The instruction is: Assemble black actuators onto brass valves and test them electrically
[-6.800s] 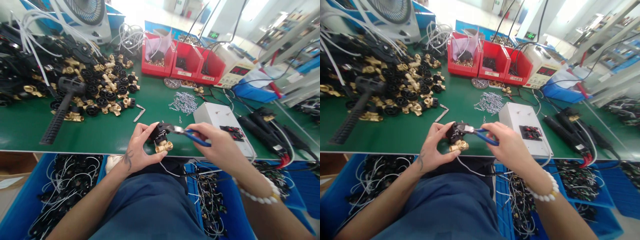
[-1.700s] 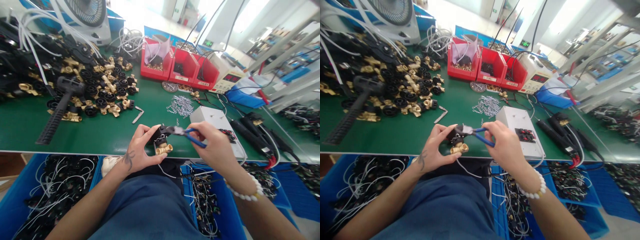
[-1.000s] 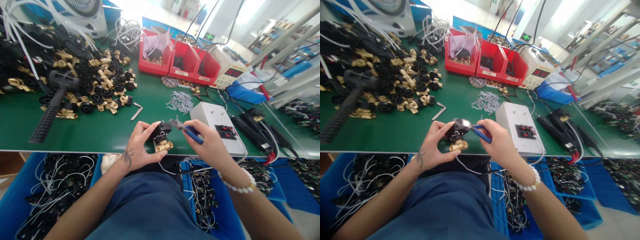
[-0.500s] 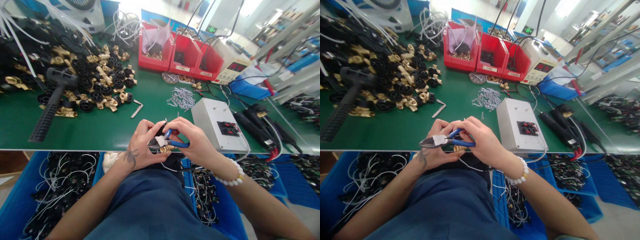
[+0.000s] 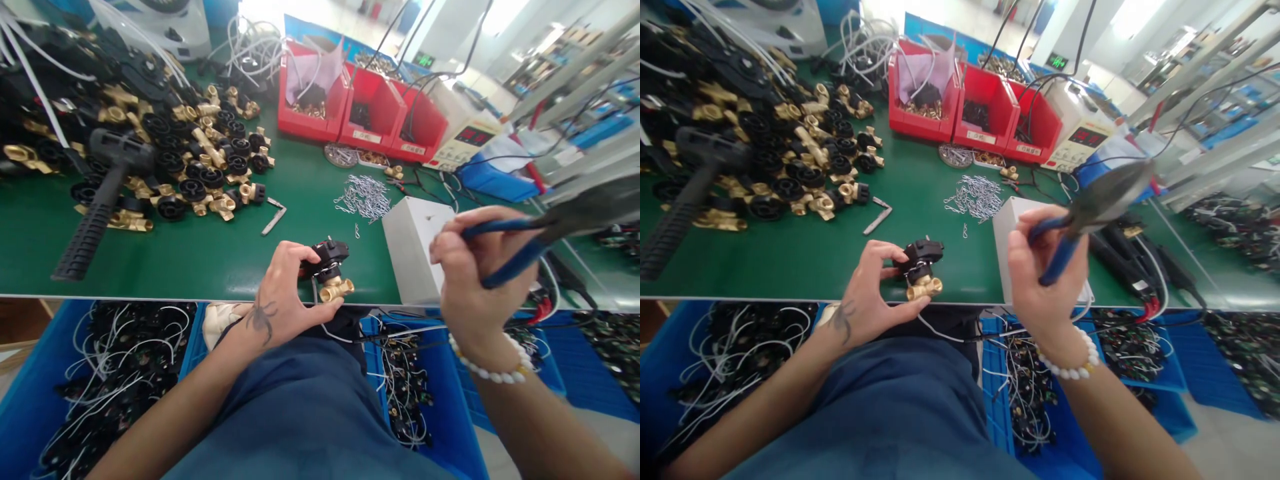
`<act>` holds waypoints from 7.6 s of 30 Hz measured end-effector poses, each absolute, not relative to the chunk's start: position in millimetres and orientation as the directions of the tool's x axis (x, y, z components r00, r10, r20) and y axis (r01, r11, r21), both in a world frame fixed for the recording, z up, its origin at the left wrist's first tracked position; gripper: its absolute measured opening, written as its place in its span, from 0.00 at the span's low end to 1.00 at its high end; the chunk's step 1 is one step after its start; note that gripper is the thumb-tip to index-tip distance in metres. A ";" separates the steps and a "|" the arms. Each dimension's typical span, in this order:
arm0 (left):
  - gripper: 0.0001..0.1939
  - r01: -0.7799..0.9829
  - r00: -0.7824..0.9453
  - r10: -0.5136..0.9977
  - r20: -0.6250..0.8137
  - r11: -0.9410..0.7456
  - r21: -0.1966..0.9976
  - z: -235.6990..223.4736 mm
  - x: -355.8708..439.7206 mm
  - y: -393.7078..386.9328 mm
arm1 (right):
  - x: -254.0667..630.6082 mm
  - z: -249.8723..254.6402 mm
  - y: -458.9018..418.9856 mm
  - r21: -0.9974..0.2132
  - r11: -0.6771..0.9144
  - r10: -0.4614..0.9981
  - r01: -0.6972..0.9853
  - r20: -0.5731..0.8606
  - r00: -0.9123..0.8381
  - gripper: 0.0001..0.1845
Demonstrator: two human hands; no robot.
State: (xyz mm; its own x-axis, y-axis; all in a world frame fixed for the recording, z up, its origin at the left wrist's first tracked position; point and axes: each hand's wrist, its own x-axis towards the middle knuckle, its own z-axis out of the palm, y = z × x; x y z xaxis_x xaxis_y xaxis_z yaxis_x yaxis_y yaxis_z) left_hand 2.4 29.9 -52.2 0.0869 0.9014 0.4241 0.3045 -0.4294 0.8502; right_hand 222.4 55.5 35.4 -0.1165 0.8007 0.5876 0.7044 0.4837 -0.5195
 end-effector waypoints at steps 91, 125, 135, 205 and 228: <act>0.19 0.358 0.132 0.912 0.388 -0.409 0.839 -46.1 0.3 32.9 | 229.1 27.4 55.0 -0.231 0.548 0.832 0.804 0.248 -0.496 0.06; 0.19 0.391 0.166 0.892 0.421 -0.452 0.802 -43.4 -1.0 36.4 | 233.8 29.1 51.4 -0.232 0.480 0.751 0.846 0.607 -0.260 0.07; 0.20 0.405 0.170 0.875 0.453 -0.482 0.777 -43.8 -0.5 37.9 | 231.3 23.6 57.2 -0.242 0.545 0.727 0.803 0.614 -0.308 0.05; 0.23 0.453 0.246 0.843 0.478 -0.536 0.712 -41.6 -4.0 44.2 | 227.9 13.5 55.1 0.017 0.635 0.721 0.772 0.346 -0.601 0.11; 0.23 0.450 0.226 0.862 0.454 -0.506 0.736 -42.6 -2.7 42.1 | 224.5 -7.7 52.6 -0.343 0.541 0.823 0.768 0.403 -0.400 0.10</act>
State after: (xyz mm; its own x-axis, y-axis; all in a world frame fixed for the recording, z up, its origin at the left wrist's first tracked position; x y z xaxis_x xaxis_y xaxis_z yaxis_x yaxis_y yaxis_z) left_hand -2.7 42.1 -42.6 0.2258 0.8618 0.4542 0.4498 -0.5058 0.7361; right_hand 224.5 52.6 -7.7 -0.3996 0.8235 0.4027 0.7681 0.5406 -0.3431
